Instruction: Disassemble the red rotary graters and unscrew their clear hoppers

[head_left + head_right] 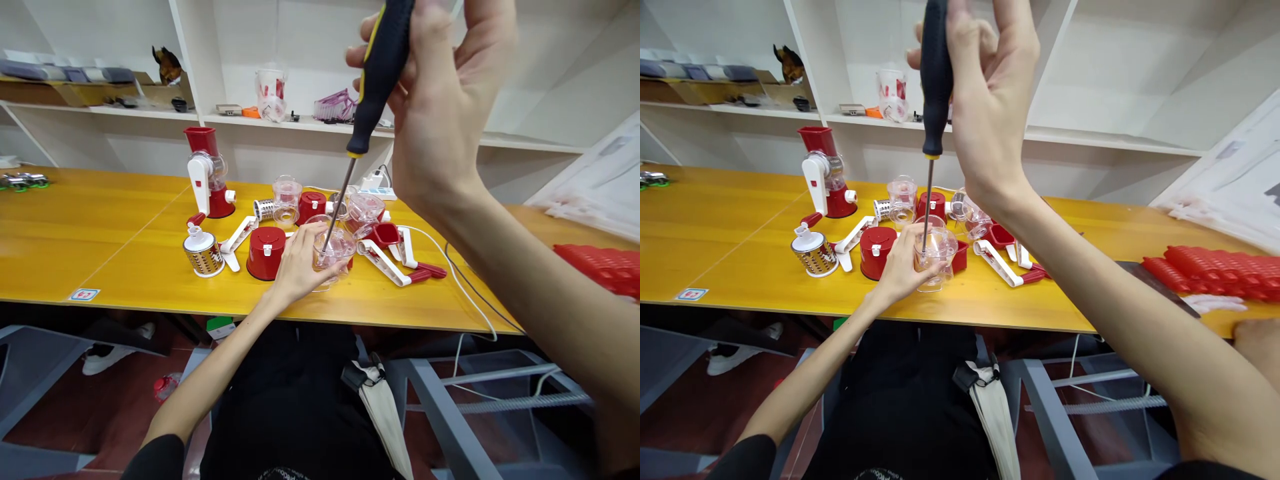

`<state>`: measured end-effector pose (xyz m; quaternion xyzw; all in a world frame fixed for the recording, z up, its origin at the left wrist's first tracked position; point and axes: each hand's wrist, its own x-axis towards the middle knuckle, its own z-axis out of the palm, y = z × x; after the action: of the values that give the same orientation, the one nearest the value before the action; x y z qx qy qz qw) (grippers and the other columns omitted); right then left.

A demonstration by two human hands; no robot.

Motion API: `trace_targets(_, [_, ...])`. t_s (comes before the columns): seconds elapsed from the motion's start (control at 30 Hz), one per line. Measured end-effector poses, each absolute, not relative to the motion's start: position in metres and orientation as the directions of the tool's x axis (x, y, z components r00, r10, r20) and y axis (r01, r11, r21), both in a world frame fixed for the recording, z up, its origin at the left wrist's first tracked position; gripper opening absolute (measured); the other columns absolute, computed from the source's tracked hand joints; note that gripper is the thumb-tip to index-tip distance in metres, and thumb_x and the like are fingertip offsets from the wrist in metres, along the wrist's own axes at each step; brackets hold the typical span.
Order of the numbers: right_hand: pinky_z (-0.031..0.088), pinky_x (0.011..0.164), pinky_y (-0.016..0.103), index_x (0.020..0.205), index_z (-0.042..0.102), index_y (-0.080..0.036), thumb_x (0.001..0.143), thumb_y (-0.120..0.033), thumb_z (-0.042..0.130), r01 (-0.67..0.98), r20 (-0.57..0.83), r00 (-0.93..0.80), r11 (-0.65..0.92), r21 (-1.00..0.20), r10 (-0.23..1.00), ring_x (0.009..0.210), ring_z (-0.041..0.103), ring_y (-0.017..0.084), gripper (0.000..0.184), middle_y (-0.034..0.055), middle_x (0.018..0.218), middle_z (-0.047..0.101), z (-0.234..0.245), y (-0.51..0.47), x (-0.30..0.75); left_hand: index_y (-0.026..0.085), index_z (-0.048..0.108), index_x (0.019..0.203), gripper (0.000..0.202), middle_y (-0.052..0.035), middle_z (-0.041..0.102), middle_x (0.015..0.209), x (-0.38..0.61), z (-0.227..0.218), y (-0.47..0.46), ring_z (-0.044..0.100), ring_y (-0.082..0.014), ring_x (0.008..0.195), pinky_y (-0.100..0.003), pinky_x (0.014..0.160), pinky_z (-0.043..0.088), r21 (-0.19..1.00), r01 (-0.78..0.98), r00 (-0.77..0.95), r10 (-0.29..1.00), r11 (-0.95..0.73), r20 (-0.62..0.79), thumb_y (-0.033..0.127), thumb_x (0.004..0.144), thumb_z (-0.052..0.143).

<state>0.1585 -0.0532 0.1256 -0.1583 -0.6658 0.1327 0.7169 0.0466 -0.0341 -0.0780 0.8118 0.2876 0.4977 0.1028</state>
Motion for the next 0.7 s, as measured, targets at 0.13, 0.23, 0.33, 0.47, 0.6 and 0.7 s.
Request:
trace_targets(0.13, [0.048,0.056,0.016,0.094,0.048,-0.02,0.096,-0.023,0.043,0.07,0.917,0.102,0.916,-0.394,0.387,0.065,0.056,-0.001,0.007,-0.0034,0.081,0.053,0.125,-0.057,0.155,0.023,0.044,0.134,0.064,-0.0115,0.058,0.136,0.046,-0.077,-0.034,0.057,-0.0283,0.13,-0.05,0.112,0.044,0.451,0.367,0.346,0.57,-0.814,0.745,0.063,0.088,0.064])
trace_targets(0.23, [0.041,0.056,0.011,0.094,0.052,-0.02,0.086,-0.025,0.063,0.195,0.921,0.143,0.902,-0.386,0.363,0.06,0.047,-0.005,0.015,-0.0065,0.07,0.046,0.128,-0.06,0.154,0.023,0.044,0.134,0.064,-0.0115,0.058,0.136,0.046,-0.077,-0.034,0.056,-0.0282,0.13,-0.05,0.112,0.044,0.452,0.368,0.347,0.571,-0.813,0.744,0.063,0.088,0.063])
trace_targets(0.33, [0.041,0.061,0.009,0.087,0.053,-0.018,0.083,-0.023,0.064,0.258,0.937,0.111,0.901,-0.348,0.33,0.062,0.046,-0.007,0.013,-0.0068,0.067,0.044,0.131,-0.058,0.159,0.023,0.044,0.134,0.064,-0.0113,0.058,0.136,0.046,-0.078,-0.034,0.056,-0.0279,0.13,-0.05,0.112,0.044,0.454,0.366,0.344,0.572,-0.812,0.745,0.063,0.088,0.064])
trace_targets(0.47, [0.036,0.059,0.011,0.091,0.053,-0.019,0.091,-0.013,0.046,0.14,0.942,0.093,0.933,-0.332,0.321,0.059,0.043,-0.005,0.009,-0.006,0.066,0.045,0.13,-0.048,0.163,0.024,0.044,0.134,0.064,-0.0114,0.058,0.136,0.047,-0.079,-0.033,0.057,-0.0282,0.13,-0.05,0.112,0.044,0.449,0.362,0.338,0.564,-0.817,0.754,0.063,0.087,0.064])
trace_targets(0.6, [0.028,0.052,0.014,0.09,0.054,-0.018,0.093,-0.015,0.038,0.128,0.946,0.117,0.94,-0.318,0.304,0.055,0.032,-0.003,0.017,-0.0023,0.066,0.035,0.128,-0.047,0.157,0.024,0.044,0.134,0.065,-0.0117,0.058,0.136,0.046,-0.079,-0.032,0.057,-0.0288,0.13,-0.051,0.111,0.045,0.449,0.362,0.344,0.565,-0.817,0.75,0.064,0.087,0.065])
trace_targets(0.7, [0.035,0.056,0.011,0.093,0.056,-0.019,0.083,-0.032,0.066,0.224,0.935,0.124,0.908,-0.353,0.333,0.063,0.041,-0.005,0.019,-0.0039,0.069,0.036,0.129,-0.053,0.155,0.024,0.044,0.135,0.065,-0.0117,0.058,0.136,0.046,-0.079,-0.033,0.057,-0.029,0.13,-0.051,0.111,0.045,0.453,0.369,0.349,0.573,-0.811,0.742,0.064,0.087,0.065])
